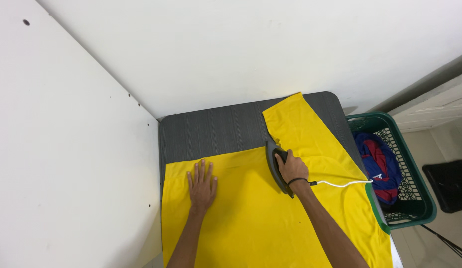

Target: The person irons a black t-shirt on an ironing board, then hangs it in a closet. They then iron a yellow t-shirt on the same board.

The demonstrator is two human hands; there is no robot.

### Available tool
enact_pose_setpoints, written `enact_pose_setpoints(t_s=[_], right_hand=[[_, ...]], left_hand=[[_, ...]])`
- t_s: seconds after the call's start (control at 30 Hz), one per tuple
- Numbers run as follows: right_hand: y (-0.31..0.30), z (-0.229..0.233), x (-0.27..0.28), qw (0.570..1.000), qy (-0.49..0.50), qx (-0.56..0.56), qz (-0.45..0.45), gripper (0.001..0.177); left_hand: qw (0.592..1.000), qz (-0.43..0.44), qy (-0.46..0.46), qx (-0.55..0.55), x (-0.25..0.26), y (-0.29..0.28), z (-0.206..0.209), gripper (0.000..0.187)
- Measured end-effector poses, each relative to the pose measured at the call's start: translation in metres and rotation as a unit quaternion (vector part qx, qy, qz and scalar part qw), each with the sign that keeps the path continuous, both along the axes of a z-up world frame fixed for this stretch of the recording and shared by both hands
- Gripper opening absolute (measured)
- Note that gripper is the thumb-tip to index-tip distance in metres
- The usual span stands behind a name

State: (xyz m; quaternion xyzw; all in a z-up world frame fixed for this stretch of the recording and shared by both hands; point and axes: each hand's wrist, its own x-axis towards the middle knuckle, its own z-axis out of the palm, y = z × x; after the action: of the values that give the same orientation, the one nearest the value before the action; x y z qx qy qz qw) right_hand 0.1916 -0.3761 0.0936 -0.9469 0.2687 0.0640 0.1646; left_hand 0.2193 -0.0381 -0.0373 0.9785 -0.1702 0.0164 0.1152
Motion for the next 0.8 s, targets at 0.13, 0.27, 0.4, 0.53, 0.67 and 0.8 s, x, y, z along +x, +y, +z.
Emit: enact_pose_setpoints(t_s=[0.13,0.27,0.4,0.53,0.67,0.8], right_hand=[[-0.001,-0.003,0.000,1.000,0.000,-0.003,-0.003,0.058],[-0.001,-0.004,0.001,1.000,0.005,0.000,-0.004,0.060],[-0.002,0.001,0.005,1.000,0.017,0.015,-0.002,0.061],[0.008,0.014,0.012,0.997,0.063,0.028,0.030,0.062],[0.042,0.027,0.016,0.994,0.029,0.026,0.102,0.057],[0.086,0.025,0.023,0.986,0.040,0.038,0.157,0.057]], left_hand=[[0.998,0.055,0.019,0.020,0.006,0.038,0.000,0.064],[0.997,0.075,-0.019,-0.018,0.010,0.067,0.002,0.065],[0.995,0.099,-0.019,-0.022,0.010,0.074,0.002,0.064],[0.994,0.102,-0.023,-0.020,0.007,0.074,-0.001,0.063],[0.995,0.095,-0.028,-0.009,0.011,0.072,0.003,0.064],[0.998,0.054,0.007,0.031,0.020,0.051,0.005,0.064]])
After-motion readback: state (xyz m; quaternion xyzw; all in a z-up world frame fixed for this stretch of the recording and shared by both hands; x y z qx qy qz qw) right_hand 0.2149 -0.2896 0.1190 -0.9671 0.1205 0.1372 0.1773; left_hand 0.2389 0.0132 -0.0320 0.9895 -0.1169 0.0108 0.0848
